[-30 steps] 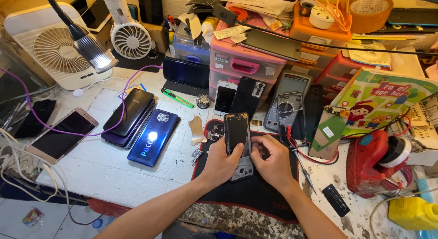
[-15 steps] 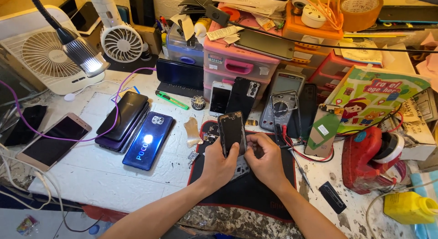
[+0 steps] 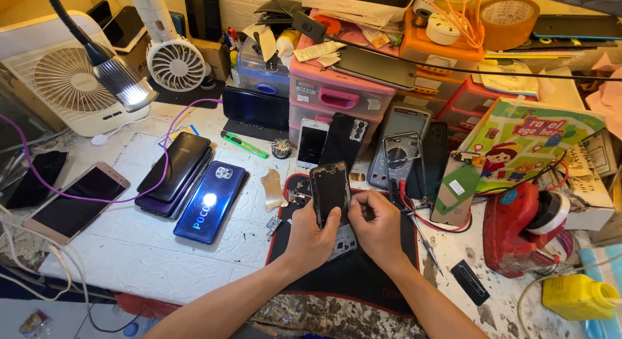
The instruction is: Inspecting and assembling mobile phone components including the screen and chassis on a repair workbench.
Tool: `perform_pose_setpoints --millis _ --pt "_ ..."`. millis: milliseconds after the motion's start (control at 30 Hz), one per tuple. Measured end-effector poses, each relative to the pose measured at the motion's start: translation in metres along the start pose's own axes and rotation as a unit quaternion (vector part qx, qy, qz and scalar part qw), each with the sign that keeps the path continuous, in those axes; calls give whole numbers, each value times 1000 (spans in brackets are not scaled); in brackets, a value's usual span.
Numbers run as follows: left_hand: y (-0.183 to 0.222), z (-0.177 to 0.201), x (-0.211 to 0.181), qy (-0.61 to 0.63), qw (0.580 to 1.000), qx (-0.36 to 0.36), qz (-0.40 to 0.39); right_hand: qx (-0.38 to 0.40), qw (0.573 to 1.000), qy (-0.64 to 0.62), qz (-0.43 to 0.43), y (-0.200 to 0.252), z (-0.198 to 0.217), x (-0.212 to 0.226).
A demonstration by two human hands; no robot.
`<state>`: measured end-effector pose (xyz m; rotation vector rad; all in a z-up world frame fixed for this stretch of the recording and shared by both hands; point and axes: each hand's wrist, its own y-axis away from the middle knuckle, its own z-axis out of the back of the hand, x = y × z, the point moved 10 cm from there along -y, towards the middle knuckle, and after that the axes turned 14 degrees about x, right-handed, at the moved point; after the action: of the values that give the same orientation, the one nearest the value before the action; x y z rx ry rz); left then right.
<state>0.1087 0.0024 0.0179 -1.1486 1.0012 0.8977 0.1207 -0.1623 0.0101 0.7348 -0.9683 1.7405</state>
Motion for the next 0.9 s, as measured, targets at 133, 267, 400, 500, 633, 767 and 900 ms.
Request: perform_pose_setpoints --millis 133,267,400,500,633,767,900 --pt "-1 -2 -2 6 1000 2 -17 6 1000 -13 5 -1 5 13" --pt "6 -1 14 -98 995 7 36 45 999 -22 -1 1 -2 15" --pt "9 -9 11 -117 992 26 27 -2 1000 15 24 1 7 17" --pt "5 -3 13 -85 995 10 59 47 998 -40 20 1 1 16" --pt "7 -2 10 -92 994 19 50 52 998 -32 6 -2 -2 12" --pt "3 -6 8 -95 994 52 33 66 997 -27 21 -2 -1 12" --pt "0 -1 8 -88 994 50 29 123 990 -61 -2 0 -11 11"
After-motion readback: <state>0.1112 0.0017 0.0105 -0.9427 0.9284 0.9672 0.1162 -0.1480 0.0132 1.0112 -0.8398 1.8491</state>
